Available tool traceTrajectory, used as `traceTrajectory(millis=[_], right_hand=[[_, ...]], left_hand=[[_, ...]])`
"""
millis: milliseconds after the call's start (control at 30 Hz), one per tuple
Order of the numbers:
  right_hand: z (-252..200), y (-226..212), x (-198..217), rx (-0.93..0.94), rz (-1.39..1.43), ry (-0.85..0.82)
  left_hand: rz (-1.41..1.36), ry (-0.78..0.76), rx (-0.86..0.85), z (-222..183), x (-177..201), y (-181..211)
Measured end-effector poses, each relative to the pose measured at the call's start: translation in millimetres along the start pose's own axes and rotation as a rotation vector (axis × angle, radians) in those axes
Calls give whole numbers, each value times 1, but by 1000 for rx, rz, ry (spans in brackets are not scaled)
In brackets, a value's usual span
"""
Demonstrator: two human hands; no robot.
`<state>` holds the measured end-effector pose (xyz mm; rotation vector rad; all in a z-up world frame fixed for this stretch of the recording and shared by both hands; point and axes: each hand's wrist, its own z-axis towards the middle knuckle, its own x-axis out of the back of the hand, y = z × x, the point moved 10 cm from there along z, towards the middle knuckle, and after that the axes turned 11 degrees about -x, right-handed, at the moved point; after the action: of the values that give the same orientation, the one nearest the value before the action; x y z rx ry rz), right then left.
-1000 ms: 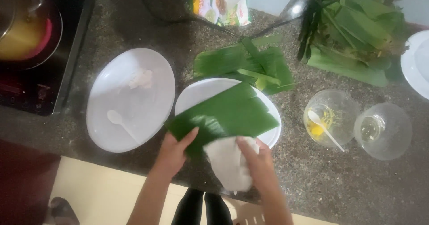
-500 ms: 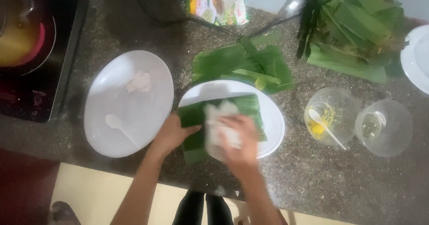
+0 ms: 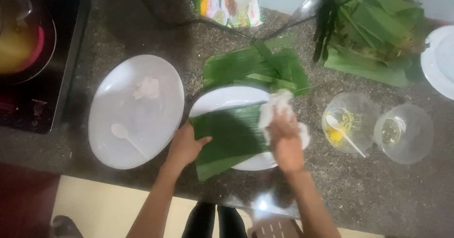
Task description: The person is cleaning banana leaves by wiping them with a white cloth on a plate.
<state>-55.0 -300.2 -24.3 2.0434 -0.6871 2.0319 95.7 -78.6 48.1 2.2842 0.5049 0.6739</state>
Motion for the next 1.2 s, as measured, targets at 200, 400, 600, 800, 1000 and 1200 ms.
traceTrajectory(millis=[200,400,600,800,1000,1200], right_hand=[[0,25,64,-206,214,204],[-8,-17,76,-781,1581,245],[-2,-122,38,241,205,298],[10,-30,47,24,330,142],[-28,13,154,-247,573,434],[-119,86,212,-731,1051,1003]], left_hand=[[12,13,-6,-3,2,-4],[96,57,-79,8,-9,-27],[76,54,-126,-2,-8,-1],[67,25,-86,-3,-4,-3],[74,66,-269,-37,22,39],[237,138,-1069,-100,35,125]])
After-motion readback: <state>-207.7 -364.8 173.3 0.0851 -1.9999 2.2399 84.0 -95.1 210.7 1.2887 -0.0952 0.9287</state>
